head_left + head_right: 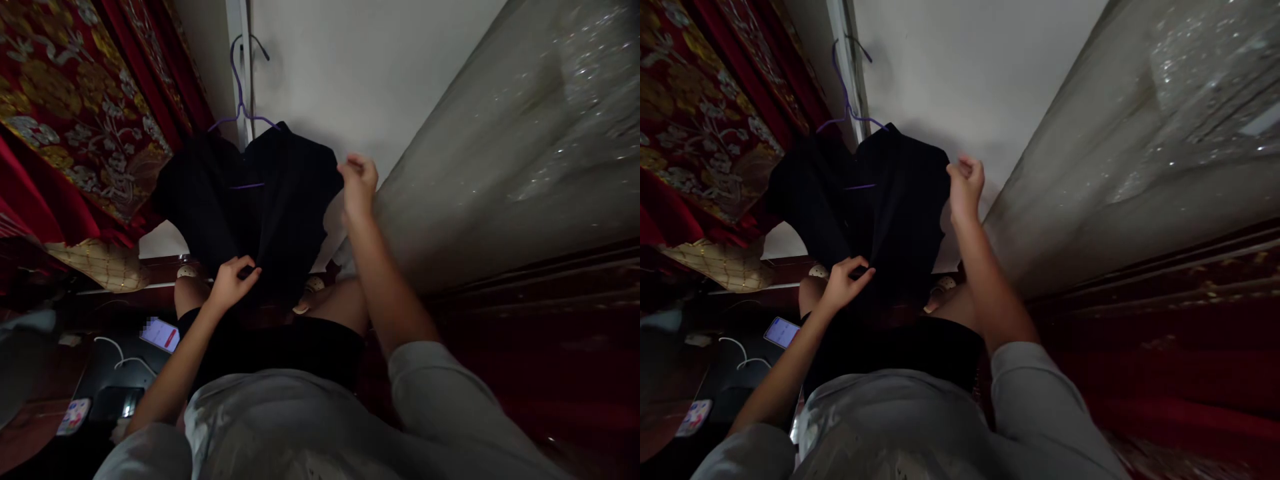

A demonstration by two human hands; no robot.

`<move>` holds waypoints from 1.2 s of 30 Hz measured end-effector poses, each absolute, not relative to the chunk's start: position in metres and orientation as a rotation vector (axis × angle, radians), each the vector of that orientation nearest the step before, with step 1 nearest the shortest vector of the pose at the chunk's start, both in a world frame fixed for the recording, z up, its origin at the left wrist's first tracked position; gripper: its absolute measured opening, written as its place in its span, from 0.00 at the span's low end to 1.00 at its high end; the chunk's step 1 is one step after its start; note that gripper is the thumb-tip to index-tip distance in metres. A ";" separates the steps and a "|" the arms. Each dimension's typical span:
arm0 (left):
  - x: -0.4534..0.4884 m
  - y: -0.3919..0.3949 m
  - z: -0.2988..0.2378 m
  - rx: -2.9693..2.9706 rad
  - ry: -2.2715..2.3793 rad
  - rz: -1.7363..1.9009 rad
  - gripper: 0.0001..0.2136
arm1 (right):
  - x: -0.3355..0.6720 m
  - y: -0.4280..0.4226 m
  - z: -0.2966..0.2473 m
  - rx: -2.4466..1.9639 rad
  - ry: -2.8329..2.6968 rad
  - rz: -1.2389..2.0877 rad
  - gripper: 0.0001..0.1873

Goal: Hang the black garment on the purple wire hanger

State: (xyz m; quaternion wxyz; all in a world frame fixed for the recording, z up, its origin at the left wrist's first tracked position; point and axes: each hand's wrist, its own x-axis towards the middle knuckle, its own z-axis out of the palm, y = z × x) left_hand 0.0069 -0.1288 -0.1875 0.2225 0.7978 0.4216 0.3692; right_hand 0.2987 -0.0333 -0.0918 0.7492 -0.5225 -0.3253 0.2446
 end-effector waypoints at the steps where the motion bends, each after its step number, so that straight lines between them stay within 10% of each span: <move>1: 0.014 -0.131 -0.195 2.114 1.152 1.094 0.10 | 0.285 -0.050 -0.101 -1.121 -0.730 0.437 0.18; 10: 0.054 -0.154 -0.222 1.591 1.012 1.325 0.21 | 0.169 -0.169 -0.227 -1.203 -1.098 0.864 0.12; 18: 0.052 -0.168 -0.213 1.477 1.118 1.425 0.33 | 0.183 -0.163 -0.211 -1.080 -1.304 0.807 0.05; 26: 0.054 -0.170 -0.220 1.415 1.177 1.453 0.07 | 0.181 -0.164 -0.220 -1.070 -1.383 0.734 0.07; 36: 0.052 -0.171 -0.213 1.526 1.237 1.433 0.05 | 0.191 -0.095 -0.150 -0.863 -1.527 0.335 0.10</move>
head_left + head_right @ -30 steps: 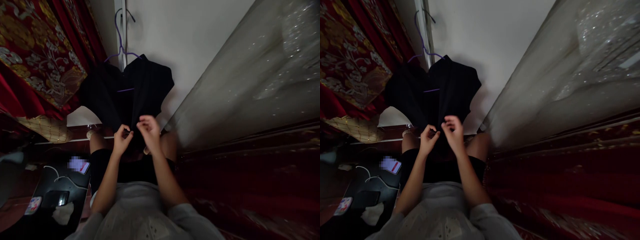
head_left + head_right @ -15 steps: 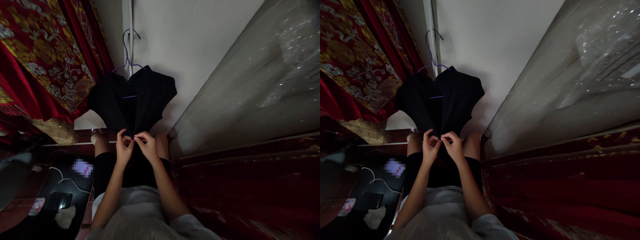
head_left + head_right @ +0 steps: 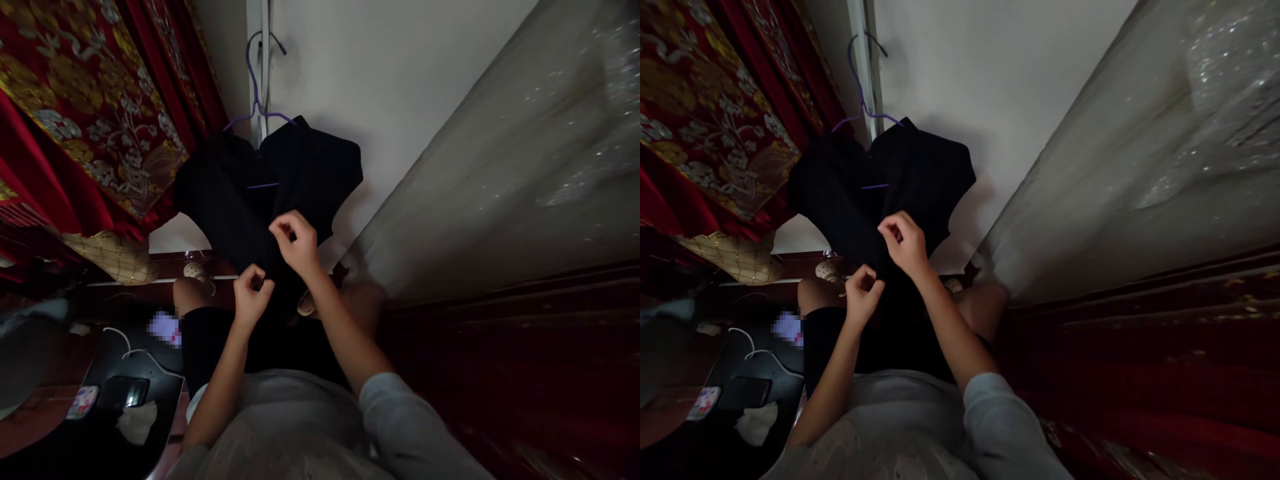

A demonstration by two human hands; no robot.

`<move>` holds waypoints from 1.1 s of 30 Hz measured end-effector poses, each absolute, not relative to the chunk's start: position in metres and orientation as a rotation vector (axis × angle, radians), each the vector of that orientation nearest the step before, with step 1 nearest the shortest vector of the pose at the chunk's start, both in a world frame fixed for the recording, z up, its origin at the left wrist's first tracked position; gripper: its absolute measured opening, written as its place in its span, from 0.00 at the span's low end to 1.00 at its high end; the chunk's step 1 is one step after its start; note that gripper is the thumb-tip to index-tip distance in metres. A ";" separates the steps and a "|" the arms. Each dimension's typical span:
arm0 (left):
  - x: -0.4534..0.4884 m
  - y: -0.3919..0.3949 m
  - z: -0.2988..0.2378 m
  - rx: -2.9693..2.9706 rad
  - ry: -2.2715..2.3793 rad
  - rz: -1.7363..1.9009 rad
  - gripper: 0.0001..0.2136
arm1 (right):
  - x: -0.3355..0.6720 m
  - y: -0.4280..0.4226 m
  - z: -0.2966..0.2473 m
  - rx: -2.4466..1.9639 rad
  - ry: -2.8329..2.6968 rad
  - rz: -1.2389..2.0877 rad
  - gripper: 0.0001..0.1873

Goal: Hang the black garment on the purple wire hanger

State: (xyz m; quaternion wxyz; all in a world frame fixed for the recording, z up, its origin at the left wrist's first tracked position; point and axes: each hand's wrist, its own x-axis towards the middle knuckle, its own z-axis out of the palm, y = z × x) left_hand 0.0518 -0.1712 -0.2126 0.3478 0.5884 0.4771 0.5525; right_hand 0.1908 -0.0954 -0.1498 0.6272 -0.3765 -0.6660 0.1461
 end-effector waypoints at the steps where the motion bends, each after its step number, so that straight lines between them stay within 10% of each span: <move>1: 0.053 -0.172 -0.214 1.548 1.241 1.421 0.05 | 0.195 -0.078 -0.133 -0.845 -1.539 0.277 0.11; 8: 0.060 -0.181 -0.220 1.717 1.206 1.317 0.05 | 0.215 -0.007 -0.051 -0.880 -1.617 -0.099 0.14; 21: 0.046 -0.035 -0.043 2.388 0.981 1.660 0.09 | 0.223 -0.039 -0.052 -0.844 -1.689 0.053 0.12; 33: 0.053 -0.036 -0.039 2.294 0.970 1.595 0.09 | 0.228 -0.029 -0.068 -0.772 -1.784 0.019 0.10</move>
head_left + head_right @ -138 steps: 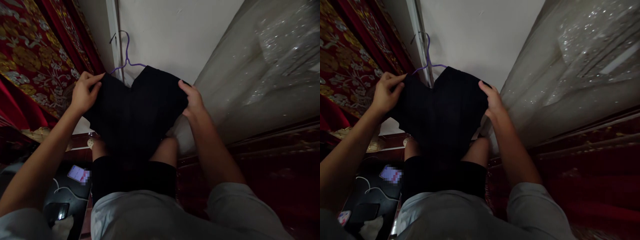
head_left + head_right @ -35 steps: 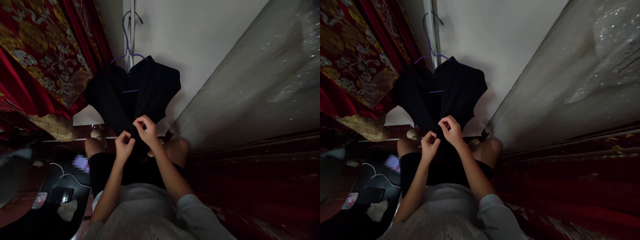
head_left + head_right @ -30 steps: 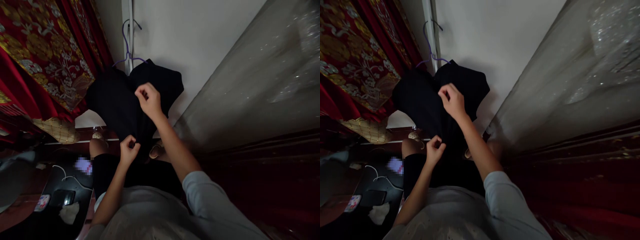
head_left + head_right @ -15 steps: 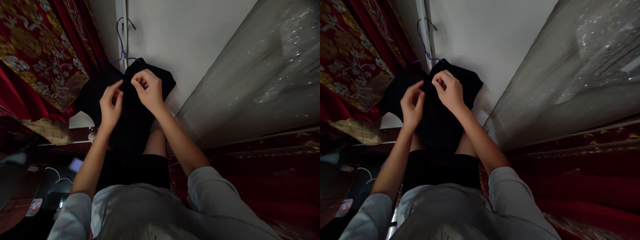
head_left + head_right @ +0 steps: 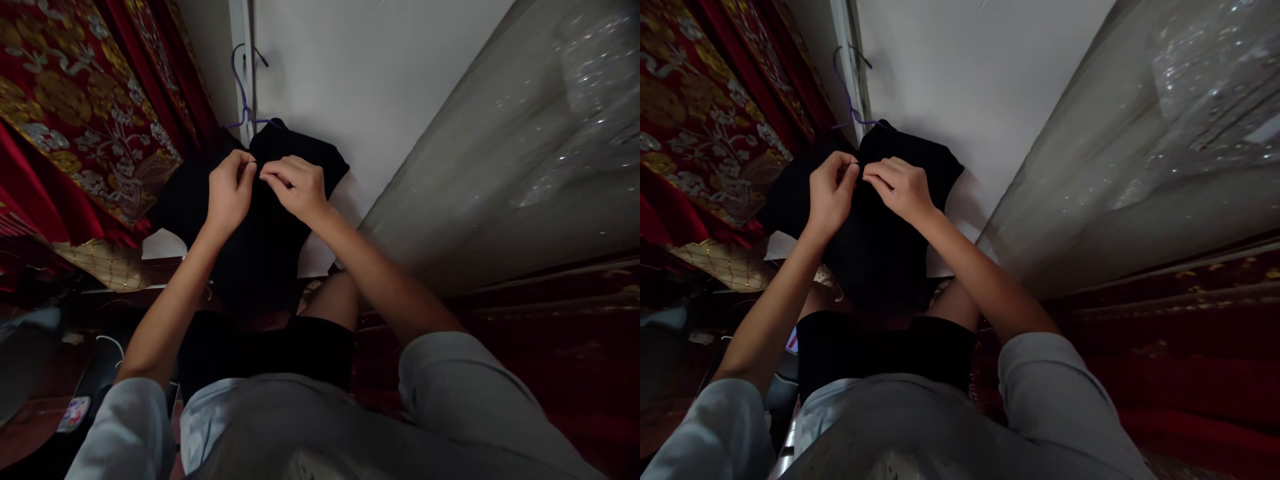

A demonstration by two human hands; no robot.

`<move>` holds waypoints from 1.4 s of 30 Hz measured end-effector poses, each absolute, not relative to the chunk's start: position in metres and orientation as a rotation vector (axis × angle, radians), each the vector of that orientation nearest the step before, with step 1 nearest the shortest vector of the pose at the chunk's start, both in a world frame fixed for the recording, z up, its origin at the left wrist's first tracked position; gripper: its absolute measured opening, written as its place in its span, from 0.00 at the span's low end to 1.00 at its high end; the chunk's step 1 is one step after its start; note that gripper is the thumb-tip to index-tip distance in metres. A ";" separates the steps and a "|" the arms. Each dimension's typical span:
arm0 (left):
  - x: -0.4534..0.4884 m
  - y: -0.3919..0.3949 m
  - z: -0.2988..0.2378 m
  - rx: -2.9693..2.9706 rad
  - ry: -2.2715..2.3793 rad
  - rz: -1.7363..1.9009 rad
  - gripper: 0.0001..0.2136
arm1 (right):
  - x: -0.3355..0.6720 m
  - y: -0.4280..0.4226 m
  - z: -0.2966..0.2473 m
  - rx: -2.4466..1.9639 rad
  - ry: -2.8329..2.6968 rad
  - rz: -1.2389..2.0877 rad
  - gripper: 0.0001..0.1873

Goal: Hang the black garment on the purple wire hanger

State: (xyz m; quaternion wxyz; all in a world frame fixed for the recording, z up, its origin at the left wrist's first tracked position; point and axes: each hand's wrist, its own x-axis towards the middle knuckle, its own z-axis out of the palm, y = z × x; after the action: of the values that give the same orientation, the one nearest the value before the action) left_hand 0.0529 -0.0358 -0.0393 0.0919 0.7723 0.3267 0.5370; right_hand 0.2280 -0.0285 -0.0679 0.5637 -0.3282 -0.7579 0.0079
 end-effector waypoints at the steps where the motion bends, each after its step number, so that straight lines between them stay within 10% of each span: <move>1: 0.055 -0.035 -0.040 2.265 0.963 1.611 0.09 | 0.227 -0.027 -0.068 -0.776 -1.773 0.022 0.10; 19: 0.051 -0.047 -0.035 2.628 1.106 1.255 0.04 | 0.211 -0.031 -0.099 -0.703 -1.288 1.029 0.22; 32: 0.046 -0.051 0.001 2.837 0.867 1.446 0.08 | 0.204 -0.036 -0.076 -0.742 -1.490 0.827 0.10; 38: 0.011 -0.038 0.040 1.848 0.846 2.119 0.08 | 0.191 -0.032 -0.137 -1.018 -1.611 0.858 0.07; 42: -0.041 -0.032 0.015 1.143 1.007 1.836 0.04 | 0.203 -0.044 -0.170 -1.030 -1.673 0.842 0.08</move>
State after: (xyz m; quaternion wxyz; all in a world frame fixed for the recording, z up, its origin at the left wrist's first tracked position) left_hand -0.0408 -0.0320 0.0149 0.3692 0.4453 0.3923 0.7152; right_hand 0.2032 -0.0444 -0.1700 0.4813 -0.4224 -0.6861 0.3452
